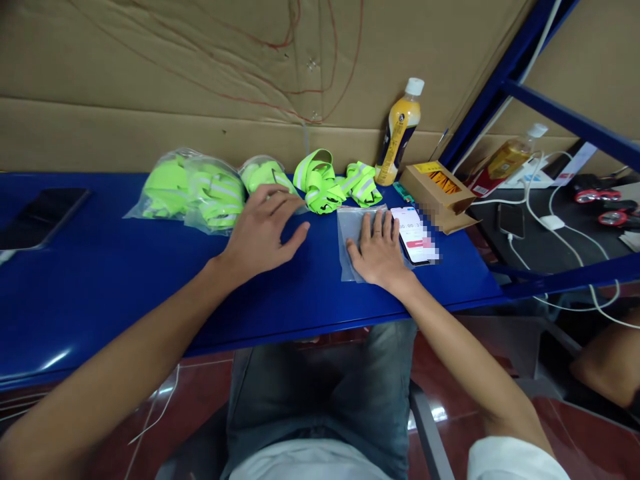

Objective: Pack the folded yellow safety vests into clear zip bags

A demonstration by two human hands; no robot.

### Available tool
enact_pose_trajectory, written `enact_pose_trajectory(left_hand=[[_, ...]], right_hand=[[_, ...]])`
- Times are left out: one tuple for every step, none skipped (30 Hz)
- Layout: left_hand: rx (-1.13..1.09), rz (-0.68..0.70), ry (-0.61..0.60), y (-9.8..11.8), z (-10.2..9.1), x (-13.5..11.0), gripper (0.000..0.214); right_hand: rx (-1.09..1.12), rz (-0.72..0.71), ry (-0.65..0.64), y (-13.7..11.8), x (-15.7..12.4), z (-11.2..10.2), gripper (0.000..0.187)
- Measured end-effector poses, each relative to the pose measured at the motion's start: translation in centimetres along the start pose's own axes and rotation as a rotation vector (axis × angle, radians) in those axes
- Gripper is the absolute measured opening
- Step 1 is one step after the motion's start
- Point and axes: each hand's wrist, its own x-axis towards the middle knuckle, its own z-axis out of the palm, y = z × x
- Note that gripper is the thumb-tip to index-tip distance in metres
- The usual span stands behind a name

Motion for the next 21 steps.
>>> enact_pose_trajectory(left_hand=[[0.025, -0.022, 0.021, -0.5, -0.2, 0.0, 0.044], [0.056, -0.049, 0.03, -0.9, -0.3, 0.0, 0.051], [0.093, -0.076, 0.027, -1.4, -0.3, 0.0, 0.059], [0.134, -0.102, 0.014, -1.8, -0.3, -0.2, 0.066], [0.175, -0.126, -0.007, -2.2, -0.2, -0.3, 0.074], [0.214, -0.145, -0.032, -2.6, -0.1, -0.4, 0.081], [0.248, -0.161, -0.058, -3.0, 0.1, -0.6, 0.087], [0.275, -0.175, -0.082, -3.3, 0.4, -0.7, 0.091], [0.294, -0.193, -0.099, -3.7, 0.7, -0.7, 0.093], [0.307, -0.22, -0.107, -4.0, 0.9, -0.7, 0.091], [0.315, -0.251, -0.111, -4.3, 1.2, -0.6, 0.086], [0.318, -0.284, -0.111, -4.6, 1.3, -0.4, 0.079], [0.312, -0.317, -0.104, -4.8, 1.4, -0.3, 0.071], [0.294, -0.346, -0.09, -5.0, 1.4, -0.1, 0.064], [0.258, -0.368, -0.064, -5.3, 1.3, 0.1, 0.059], [0.204, -0.383, -0.015, -5.5, 1.0, 0.2, 0.055], [0.136, -0.395, 0.064, -5.7, 0.7, 0.3, 0.052], [0.058, -0.409, 0.17, -5.9, 0.1, 0.4, 0.048], [-0.022, -0.427, 0.296, -6.0, -0.5, 0.5, 0.044], [-0.115, -0.45, 0.431, -6.1, -1.1, 0.7, 0.041], [-0.247, -0.479, 0.527, -6.2, -1.8, 0.9, 0.038]], right_hand=[[0.029, -0.003, -0.02, 0.4, 0.0, -0.2, 0.089], [0.072, -0.017, -0.042, 0.8, 0.0, -0.6, 0.089], [0.119, -0.036, -0.057, 1.1, -0.1, -0.9, 0.091], [0.164, -0.057, -0.06, 1.4, -0.3, -1.4, 0.094], [0.198, -0.079, -0.047, 1.5, -0.5, -2.0, 0.097], [0.219, -0.098, -0.025, 1.5, -0.7, -2.6, 0.1], [0.232, -0.117, 0.002, 1.2, -0.7, -3.3, 0.102], [0.241, -0.14, 0.024, 0.7, -0.7, -4.0, 0.103], [0.253, -0.17, 0.036, 0.0, -0.4, -4.5, 0.104], [0.267, -0.207, 0.046, -0.9, 0.0, -5.0, 0.104], [0.279, -0.25, 0.06, -1.9, 0.6, -5.2, 0.103], [0.285, -0.296, 0.082, -2.9, 1.4, -5.3, 0.102], [0.282, -0.349, 0.11, -3.9, 2.2, -5.0, 0.1], [0.276, -0.404, 0.154, -4.9, 3.0, -4.6, 0.096], [0.273, -0.458, 0.212, -5.7, 3.8, -4.1, 0.091], [0.278, -0.508, 0.273, -6.3, 4.4, -3.5, 0.084], [0.292, -0.553, 0.334, -6.7, 4.9, -2.9, 0.079], [0.318, -0.591, 0.394, -6.9, 5.2, -2.4, 0.075], [0.355, -0.619, 0.449, -6.9, 5.5, -2.1, 0.073], [0.402, -0.635, 0.5, -6.7, 5.6, -1.8, 0.071], [0.462, -0.639, 0.547, -6.5, 5.8, -1.7, 0.07]])
